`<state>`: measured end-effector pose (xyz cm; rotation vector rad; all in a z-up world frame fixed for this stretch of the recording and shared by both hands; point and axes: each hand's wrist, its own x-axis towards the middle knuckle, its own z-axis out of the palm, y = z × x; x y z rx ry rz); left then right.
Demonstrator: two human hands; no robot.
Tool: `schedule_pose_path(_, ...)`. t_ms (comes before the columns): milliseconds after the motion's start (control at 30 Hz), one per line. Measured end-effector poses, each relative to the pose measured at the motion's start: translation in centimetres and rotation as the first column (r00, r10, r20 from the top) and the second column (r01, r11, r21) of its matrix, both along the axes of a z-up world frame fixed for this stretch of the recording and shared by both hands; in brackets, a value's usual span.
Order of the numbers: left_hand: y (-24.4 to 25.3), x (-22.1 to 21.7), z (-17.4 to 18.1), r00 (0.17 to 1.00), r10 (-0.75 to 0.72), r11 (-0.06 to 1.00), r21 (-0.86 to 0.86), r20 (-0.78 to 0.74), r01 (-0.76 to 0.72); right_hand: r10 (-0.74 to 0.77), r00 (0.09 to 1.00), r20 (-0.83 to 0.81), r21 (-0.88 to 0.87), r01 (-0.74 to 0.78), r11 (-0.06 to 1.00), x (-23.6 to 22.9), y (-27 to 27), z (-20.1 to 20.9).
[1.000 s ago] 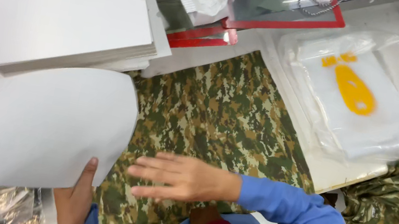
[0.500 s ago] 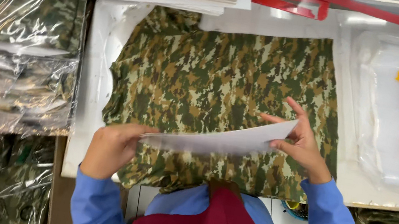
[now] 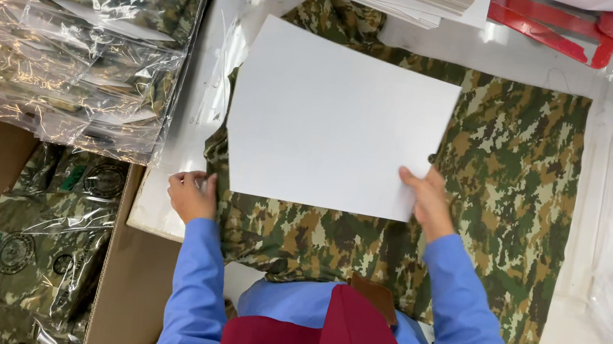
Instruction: The person folds camouflage-patterned garments over a white cardboard insert and places them into clear plastic bags.
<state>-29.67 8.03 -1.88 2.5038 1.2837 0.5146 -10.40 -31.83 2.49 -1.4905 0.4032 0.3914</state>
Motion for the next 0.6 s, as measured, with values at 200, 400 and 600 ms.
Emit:
schedule_pose_path(200,4.2,0.1,-2.8,0.982,0.042,0.916,-0.386,-0.182,-0.111,0.302,0.950,0.074,-0.417,-0.246,0.875,-0.5,5.0,-1.8)
schedule_pose_path(400,3.4,3.4,-1.5,0.990,0.122,0.919,-0.371,-0.065,-0.137,0.558,0.822,-0.113,-0.768,-0.429,0.475,0.2,4.4,-1.0)
schedule_pose_path(600,3.3,4.1,-2.1,0.975,0.218,0.893,-0.412,0.044,-0.181,0.604,0.773,-0.196,-0.775,-0.500,0.388,-1.3,5.4,3.3)
